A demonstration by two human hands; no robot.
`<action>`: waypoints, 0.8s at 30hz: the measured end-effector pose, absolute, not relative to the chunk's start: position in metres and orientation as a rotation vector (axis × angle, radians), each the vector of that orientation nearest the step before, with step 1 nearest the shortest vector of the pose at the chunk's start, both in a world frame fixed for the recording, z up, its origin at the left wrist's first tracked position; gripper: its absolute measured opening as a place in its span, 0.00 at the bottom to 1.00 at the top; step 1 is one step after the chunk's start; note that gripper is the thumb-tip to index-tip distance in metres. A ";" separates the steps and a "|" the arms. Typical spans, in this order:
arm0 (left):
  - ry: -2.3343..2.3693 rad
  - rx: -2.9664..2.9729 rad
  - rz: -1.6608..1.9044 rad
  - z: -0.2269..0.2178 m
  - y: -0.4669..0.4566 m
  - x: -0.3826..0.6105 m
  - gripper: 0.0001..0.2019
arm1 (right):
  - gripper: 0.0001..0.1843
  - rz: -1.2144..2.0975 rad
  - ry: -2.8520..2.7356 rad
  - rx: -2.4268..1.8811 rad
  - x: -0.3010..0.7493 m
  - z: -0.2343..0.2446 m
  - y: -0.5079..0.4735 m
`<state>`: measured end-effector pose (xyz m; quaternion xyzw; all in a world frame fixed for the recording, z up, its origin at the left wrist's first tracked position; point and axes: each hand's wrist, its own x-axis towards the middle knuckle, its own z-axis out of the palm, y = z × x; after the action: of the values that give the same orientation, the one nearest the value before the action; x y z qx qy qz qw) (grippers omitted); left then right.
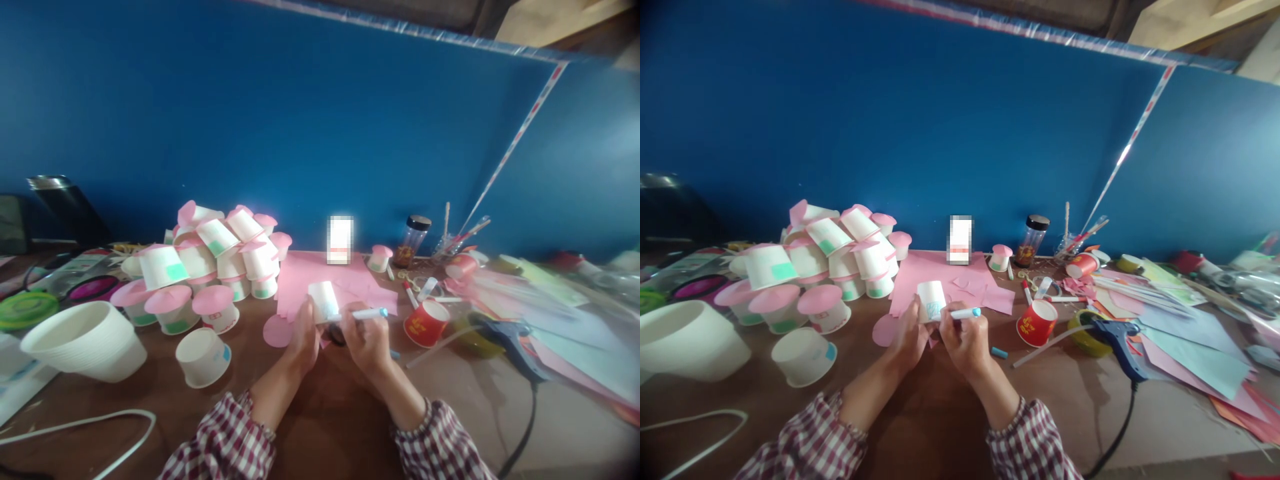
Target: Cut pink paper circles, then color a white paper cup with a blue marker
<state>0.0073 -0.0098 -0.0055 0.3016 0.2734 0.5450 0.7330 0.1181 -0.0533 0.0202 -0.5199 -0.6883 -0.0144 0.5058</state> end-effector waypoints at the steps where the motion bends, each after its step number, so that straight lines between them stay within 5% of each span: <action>1: 0.602 0.664 1.200 -0.006 -0.009 0.008 0.21 | 0.11 -0.036 -1.653 -1.250 0.118 0.020 -0.053; 24: 0.647 0.739 1.226 -0.005 -0.009 0.008 0.23 | 0.10 -0.068 -1.594 -1.282 0.120 0.019 -0.052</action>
<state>0.0085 -0.0090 -0.0055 0.3328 0.2911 0.5519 0.7070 0.1202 -0.0520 0.0193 -0.5347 -0.6650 -0.0284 0.5207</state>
